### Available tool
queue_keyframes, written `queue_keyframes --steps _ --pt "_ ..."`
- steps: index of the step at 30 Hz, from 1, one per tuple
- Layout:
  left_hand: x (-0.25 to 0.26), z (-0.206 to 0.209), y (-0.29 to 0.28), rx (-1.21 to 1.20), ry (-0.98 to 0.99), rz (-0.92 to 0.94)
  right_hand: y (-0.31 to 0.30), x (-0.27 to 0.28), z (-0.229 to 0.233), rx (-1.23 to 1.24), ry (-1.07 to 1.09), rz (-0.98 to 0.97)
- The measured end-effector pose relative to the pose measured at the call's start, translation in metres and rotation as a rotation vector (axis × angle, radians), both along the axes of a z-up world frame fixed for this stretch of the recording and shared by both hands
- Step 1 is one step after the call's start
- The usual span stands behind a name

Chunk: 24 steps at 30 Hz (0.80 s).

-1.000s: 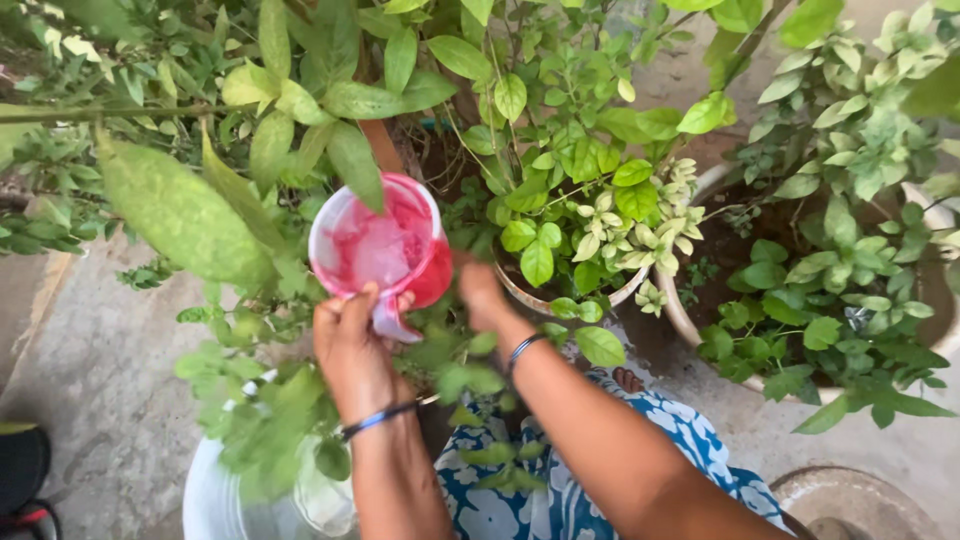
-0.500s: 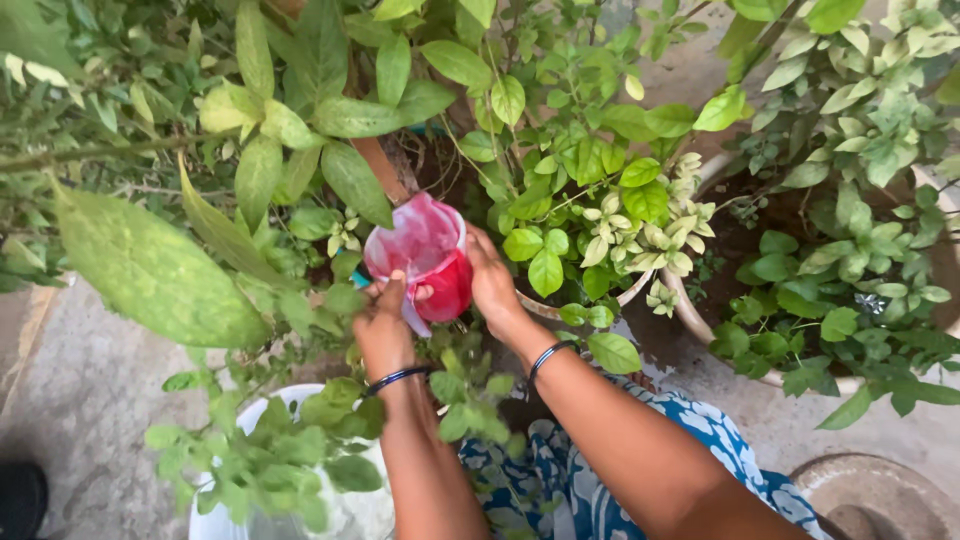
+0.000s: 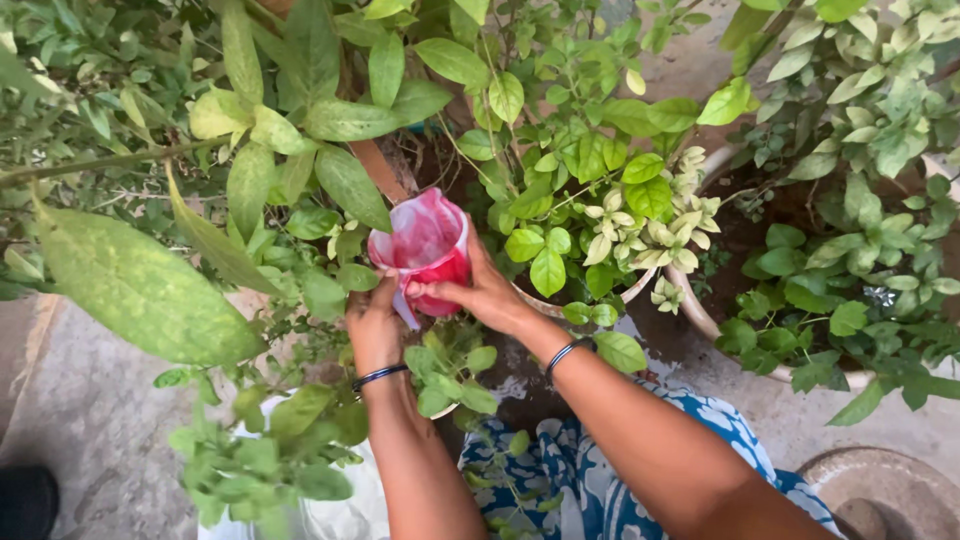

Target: The person waters several potted plants using a red and white plastic mug, then plucks and removes leaves by hand.

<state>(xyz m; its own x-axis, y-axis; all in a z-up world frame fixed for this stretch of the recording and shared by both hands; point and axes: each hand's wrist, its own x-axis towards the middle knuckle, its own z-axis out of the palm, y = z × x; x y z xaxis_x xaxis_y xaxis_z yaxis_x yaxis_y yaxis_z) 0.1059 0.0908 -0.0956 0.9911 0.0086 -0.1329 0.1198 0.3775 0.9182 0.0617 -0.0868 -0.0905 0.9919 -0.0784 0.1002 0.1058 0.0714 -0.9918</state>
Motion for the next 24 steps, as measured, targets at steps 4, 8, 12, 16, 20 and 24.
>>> queue_keyframes --steps 4,8,12,16,20,24 --pt "-0.004 0.002 -0.003 0.070 0.105 0.048 -0.005 -0.001 0.003 -0.243 0.063 0.002" --pt "-0.005 0.002 -0.004 0.027 0.121 0.002 -0.005 0.004 -0.019 -0.255 0.028 -0.002" --pt "-0.007 0.001 -0.008 0.063 0.115 -0.017 -0.004 0.009 -0.027 -0.202 -0.014 -0.017" --pt "-0.008 -0.005 -0.016 0.005 0.075 -0.026 -0.009 0.014 -0.017 0.048 -0.109 0.015" --pt "-0.011 0.002 -0.017 -0.035 0.041 0.048 -0.016 0.011 -0.007 -0.167 -0.132 -0.048" --pt "-0.006 0.010 0.002 -0.155 -0.040 0.055 -0.014 0.004 -0.001 -0.344 -0.068 0.012"
